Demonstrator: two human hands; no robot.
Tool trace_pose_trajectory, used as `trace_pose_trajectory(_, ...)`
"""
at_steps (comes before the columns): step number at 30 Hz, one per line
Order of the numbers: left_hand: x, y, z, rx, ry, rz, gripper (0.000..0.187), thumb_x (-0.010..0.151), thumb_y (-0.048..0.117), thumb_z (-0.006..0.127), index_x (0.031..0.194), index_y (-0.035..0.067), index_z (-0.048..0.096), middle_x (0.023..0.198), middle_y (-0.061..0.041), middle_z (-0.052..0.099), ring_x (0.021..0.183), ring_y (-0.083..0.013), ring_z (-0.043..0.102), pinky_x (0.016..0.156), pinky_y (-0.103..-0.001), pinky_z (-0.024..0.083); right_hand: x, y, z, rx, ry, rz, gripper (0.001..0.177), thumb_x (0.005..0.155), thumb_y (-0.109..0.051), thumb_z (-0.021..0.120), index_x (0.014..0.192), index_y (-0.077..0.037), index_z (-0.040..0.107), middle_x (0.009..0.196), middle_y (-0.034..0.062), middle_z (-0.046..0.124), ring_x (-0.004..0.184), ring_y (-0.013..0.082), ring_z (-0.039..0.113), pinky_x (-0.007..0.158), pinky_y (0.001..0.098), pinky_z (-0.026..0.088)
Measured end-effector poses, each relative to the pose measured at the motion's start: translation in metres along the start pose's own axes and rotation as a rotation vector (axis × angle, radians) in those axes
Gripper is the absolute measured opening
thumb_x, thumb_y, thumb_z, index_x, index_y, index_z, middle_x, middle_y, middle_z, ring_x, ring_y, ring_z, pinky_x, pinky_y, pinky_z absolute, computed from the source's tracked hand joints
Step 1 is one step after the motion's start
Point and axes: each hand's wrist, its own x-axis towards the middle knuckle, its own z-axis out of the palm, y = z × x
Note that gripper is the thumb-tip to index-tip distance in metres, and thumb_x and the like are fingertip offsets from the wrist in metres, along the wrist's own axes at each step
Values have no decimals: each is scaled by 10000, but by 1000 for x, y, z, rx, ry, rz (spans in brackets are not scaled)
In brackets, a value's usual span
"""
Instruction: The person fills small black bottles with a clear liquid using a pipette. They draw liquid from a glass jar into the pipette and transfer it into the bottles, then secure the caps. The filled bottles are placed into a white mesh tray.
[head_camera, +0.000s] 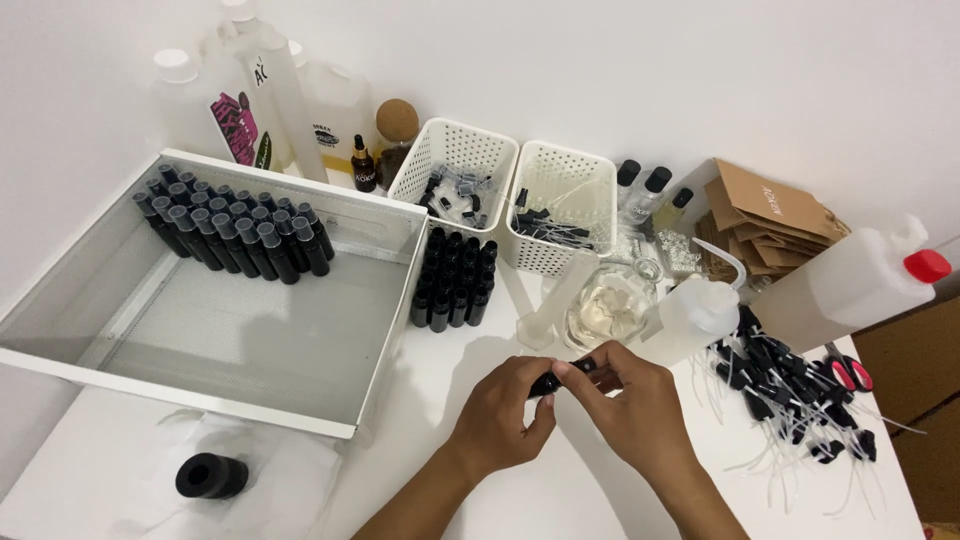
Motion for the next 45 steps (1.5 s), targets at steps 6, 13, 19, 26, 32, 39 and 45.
trace_pose_trajectory(6, 8, 8, -4, 56, 99, 69, 291, 978, 118, 587, 1238, -8, 549, 1053, -154, 675, 925, -307, 668, 737, -403, 583, -4, 8, 8, 44, 18, 13, 435, 840, -384, 859, 689, -103, 563, 604, -27, 574, 585, 112, 486, 593, 261, 444)
trace_pose_trajectory(13, 11, 3, -5, 150, 164, 71, 162, 984, 107, 665, 1129, 42, 630, 949, -78, 679, 836, -244, 654, 672, -353, 554, -2, 0, 7, -155, -53, 43, 472, 859, -506, 801, 744, -135, 533, 573, -18, 586, 575, 153, 471, 604, 288, 432)
trace_pose_trajectory(19, 18, 7, -8, 123, 178, 72, 232, 1025, 152, 597, 1202, 6, 631, 1012, -127, 691, 879, -278, 677, 710, -377, 577, -3, 1, -5, -56, -172, -230, 357, 916, -383, 657, 1236, -225, 669, 1203, -78, 779, 981, 132, 804, 837, 301, 648)
trace_pose_trajectory(26, -2, -9, 1, 64, 113, -83, 327, 1016, 264, 642, 1251, 43, 584, 1077, -122, 707, 889, -293, 715, 756, -392, 580, 1, -10, 4, -306, -120, -40, 315, 899, -543, 640, 946, -238, 702, 903, -98, 802, 828, 144, 733, 776, 315, 560)
trace_pose_trajectory(32, 10, 0, -6, 141, 168, 105, 216, 1050, 157, 583, 1205, 8, 607, 996, -113, 695, 852, -273, 659, 679, -374, 554, 6, -17, 7, -508, -155, 47, 542, 936, -676, 526, 741, -178, 609, 682, -34, 694, 691, 229, 642, 658, 367, 478)
trace_pose_trajectory(39, 12, -3, -10, 49, 176, 4, 254, 1017, 87, 560, 1259, 14, 579, 1019, -140, 690, 864, -284, 672, 701, -382, 569, 3, -35, -14, -125, -349, -163, 385, 928, -421, 622, 1283, -280, 669, 1179, -116, 780, 986, 87, 769, 880, 285, 597)
trace_pose_trajectory(45, 9, -3, -7, 36, 135, -104, 279, 1048, 271, 582, 1230, 61, 604, 1018, -87, 705, 866, -259, 693, 706, -376, 564, 23, -20, -18, -229, -338, -256, 249, 922, -354, 668, 1160, -320, 732, 1040, -156, 852, 912, 104, 795, 791, 282, 580)
